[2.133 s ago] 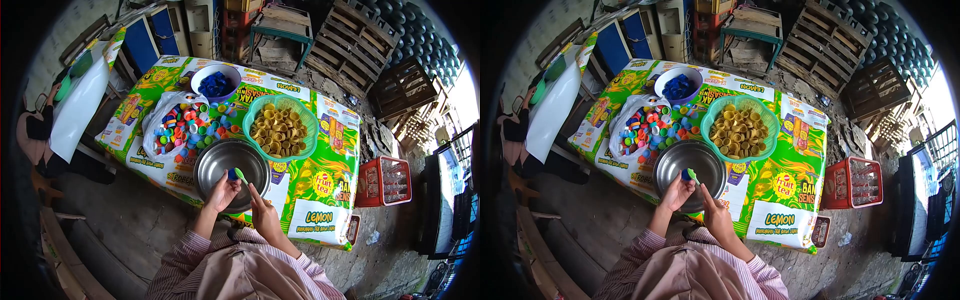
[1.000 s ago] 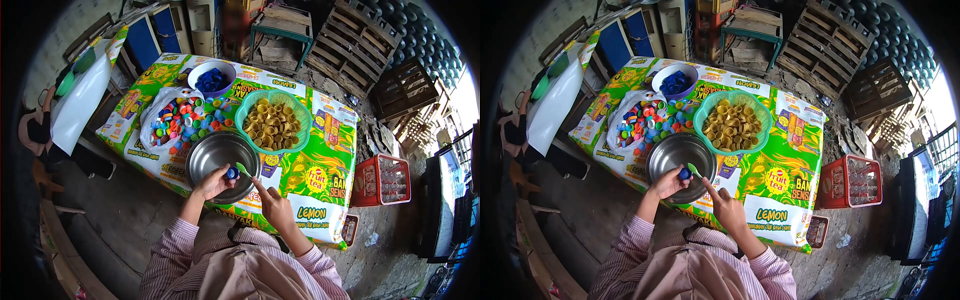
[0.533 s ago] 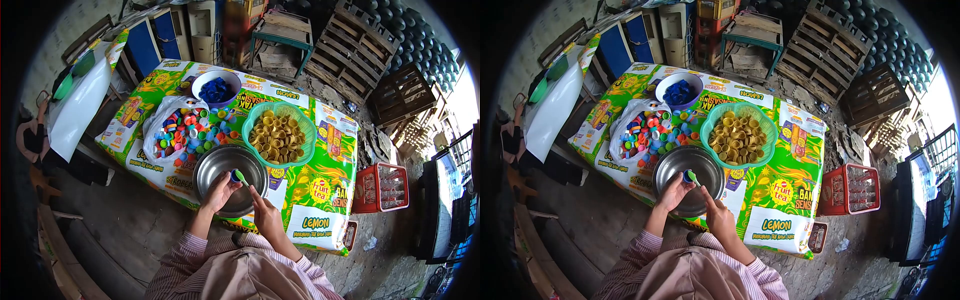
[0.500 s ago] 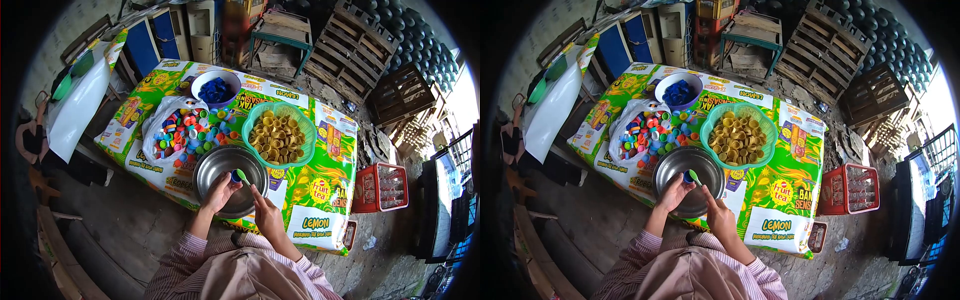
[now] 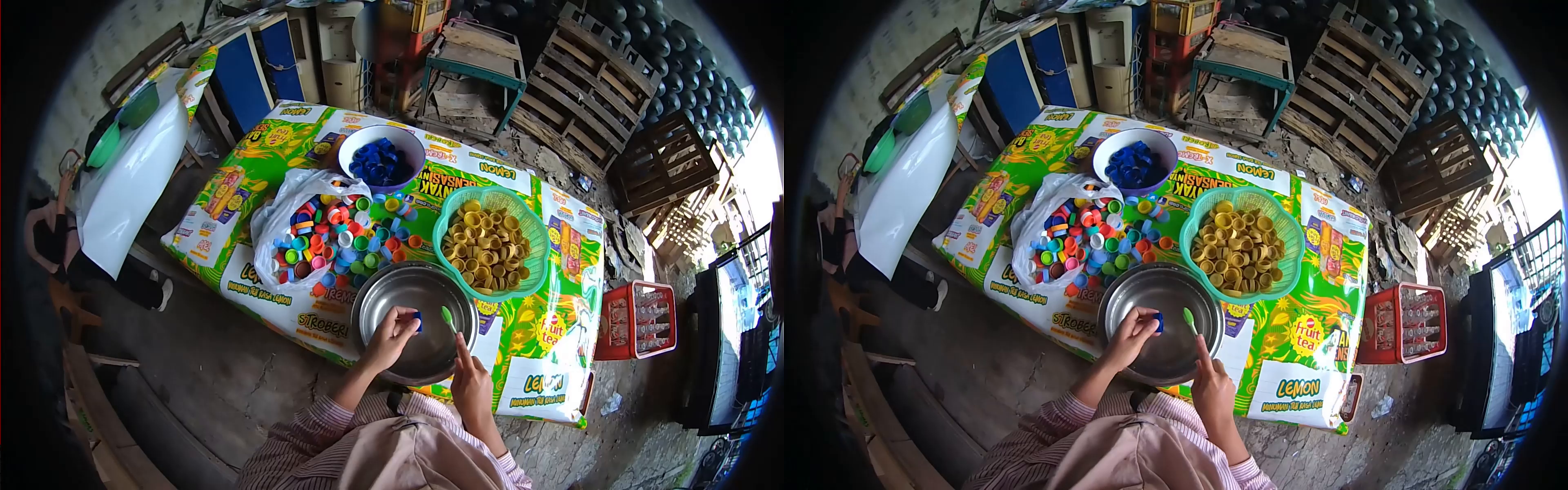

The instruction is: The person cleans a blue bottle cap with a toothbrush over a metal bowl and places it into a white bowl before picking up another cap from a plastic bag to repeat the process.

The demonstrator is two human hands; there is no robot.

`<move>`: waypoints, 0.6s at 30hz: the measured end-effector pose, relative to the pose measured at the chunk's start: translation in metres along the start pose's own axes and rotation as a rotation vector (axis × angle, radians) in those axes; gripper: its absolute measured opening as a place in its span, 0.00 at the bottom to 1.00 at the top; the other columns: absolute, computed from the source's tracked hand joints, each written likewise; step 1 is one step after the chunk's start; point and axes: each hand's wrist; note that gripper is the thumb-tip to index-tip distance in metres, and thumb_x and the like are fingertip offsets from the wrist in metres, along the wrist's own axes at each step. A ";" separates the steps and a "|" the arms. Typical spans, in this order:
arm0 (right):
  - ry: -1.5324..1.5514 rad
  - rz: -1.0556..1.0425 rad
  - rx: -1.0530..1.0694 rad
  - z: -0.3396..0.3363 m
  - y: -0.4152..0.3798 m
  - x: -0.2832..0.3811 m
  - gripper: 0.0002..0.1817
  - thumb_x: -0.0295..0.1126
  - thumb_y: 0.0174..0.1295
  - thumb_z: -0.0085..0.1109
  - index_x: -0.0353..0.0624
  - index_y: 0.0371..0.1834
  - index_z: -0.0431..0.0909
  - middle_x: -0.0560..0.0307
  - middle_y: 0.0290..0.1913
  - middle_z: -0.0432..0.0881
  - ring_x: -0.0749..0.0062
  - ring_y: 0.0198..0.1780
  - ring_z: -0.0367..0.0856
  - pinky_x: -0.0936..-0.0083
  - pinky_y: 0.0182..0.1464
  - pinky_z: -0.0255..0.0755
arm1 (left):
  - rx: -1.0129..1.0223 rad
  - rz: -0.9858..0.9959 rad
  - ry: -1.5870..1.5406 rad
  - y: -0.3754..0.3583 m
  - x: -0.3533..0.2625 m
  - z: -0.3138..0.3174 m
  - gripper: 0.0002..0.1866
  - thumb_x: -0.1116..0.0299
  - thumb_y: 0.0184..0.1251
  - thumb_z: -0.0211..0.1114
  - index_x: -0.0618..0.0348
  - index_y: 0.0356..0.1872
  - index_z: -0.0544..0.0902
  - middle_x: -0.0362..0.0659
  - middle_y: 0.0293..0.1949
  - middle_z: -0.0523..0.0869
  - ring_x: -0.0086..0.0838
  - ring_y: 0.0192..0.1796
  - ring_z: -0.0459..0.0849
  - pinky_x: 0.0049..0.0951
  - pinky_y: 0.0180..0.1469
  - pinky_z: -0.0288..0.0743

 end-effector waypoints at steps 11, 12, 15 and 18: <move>-0.086 0.136 0.160 -0.012 -0.009 0.021 0.26 0.24 0.60 0.50 0.49 0.64 0.64 0.42 0.33 0.78 0.48 0.28 0.78 0.60 0.29 0.69 | 0.264 0.250 1.079 0.006 -0.040 -0.018 0.17 0.74 0.57 0.62 0.61 0.49 0.73 0.48 0.45 0.74 0.41 0.47 0.77 0.37 0.50 0.72; -0.025 0.114 0.079 -0.015 -0.010 0.024 0.26 0.24 0.60 0.50 0.50 0.64 0.64 0.43 0.32 0.78 0.49 0.27 0.77 0.60 0.28 0.69 | 0.200 0.366 0.957 0.005 -0.052 -0.012 0.17 0.74 0.57 0.62 0.61 0.49 0.74 0.48 0.45 0.74 0.42 0.47 0.77 0.36 0.49 0.72; 0.039 0.095 -0.011 -0.018 -0.010 0.027 0.26 0.23 0.60 0.49 0.51 0.64 0.64 0.45 0.28 0.77 0.50 0.26 0.77 0.60 0.27 0.68 | 0.135 0.552 0.820 0.003 -0.063 -0.006 0.17 0.74 0.56 0.62 0.62 0.48 0.74 0.47 0.45 0.74 0.42 0.46 0.78 0.35 0.48 0.73; -0.142 0.140 0.135 -0.011 -0.010 0.016 0.26 0.23 0.60 0.49 0.50 0.64 0.64 0.46 0.28 0.76 0.51 0.25 0.76 0.61 0.27 0.68 | 0.265 0.396 0.942 0.010 -0.039 -0.017 0.16 0.73 0.58 0.62 0.63 0.47 0.72 0.48 0.44 0.74 0.42 0.46 0.77 0.33 0.46 0.75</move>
Point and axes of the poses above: each hand's wrist, its own y-axis towards the middle knuckle, its own z-axis out of the palm, x = y × z
